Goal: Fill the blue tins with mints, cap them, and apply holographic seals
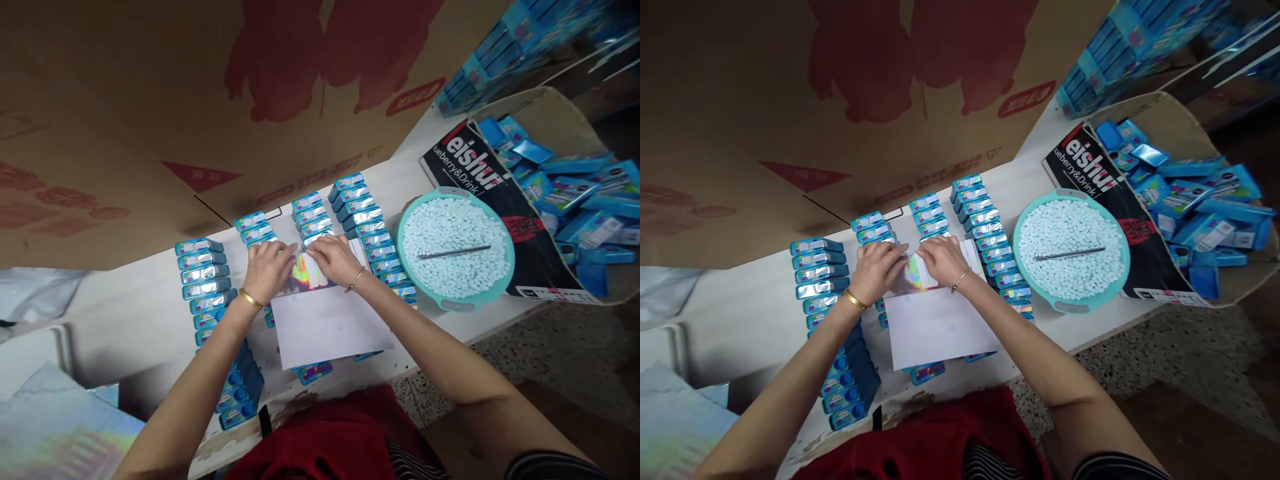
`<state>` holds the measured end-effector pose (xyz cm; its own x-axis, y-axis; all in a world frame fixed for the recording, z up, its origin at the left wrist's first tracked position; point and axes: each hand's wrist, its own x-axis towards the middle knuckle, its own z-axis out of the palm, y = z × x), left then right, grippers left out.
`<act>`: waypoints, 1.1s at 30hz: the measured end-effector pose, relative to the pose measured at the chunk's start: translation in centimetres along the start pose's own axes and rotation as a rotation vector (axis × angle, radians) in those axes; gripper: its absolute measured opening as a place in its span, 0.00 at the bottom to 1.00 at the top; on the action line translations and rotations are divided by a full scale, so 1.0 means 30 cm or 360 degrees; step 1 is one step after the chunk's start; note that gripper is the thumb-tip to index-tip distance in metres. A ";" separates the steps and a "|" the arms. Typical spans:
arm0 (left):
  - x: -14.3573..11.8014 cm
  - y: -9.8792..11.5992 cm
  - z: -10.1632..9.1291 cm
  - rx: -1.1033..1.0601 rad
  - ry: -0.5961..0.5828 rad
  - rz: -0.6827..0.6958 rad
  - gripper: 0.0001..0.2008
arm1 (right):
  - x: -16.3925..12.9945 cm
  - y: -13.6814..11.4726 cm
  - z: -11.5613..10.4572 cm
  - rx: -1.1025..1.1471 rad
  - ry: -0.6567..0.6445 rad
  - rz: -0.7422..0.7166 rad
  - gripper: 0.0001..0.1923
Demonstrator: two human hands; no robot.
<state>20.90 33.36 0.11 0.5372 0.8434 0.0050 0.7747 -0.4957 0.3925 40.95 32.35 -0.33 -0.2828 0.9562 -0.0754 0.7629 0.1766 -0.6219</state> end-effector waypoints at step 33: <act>-0.161 0.147 0.057 -0.0341 0.0579 0.0085 0.25 | -0.005 0.031 -0.032 -0.0245 -0.0041 0.0209 0.11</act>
<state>22.28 26.75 0.25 0.3921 0.8548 0.3399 0.6414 -0.5189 0.5650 42.26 32.60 -0.13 -0.1882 0.9674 -0.1693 0.8736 0.0861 -0.4789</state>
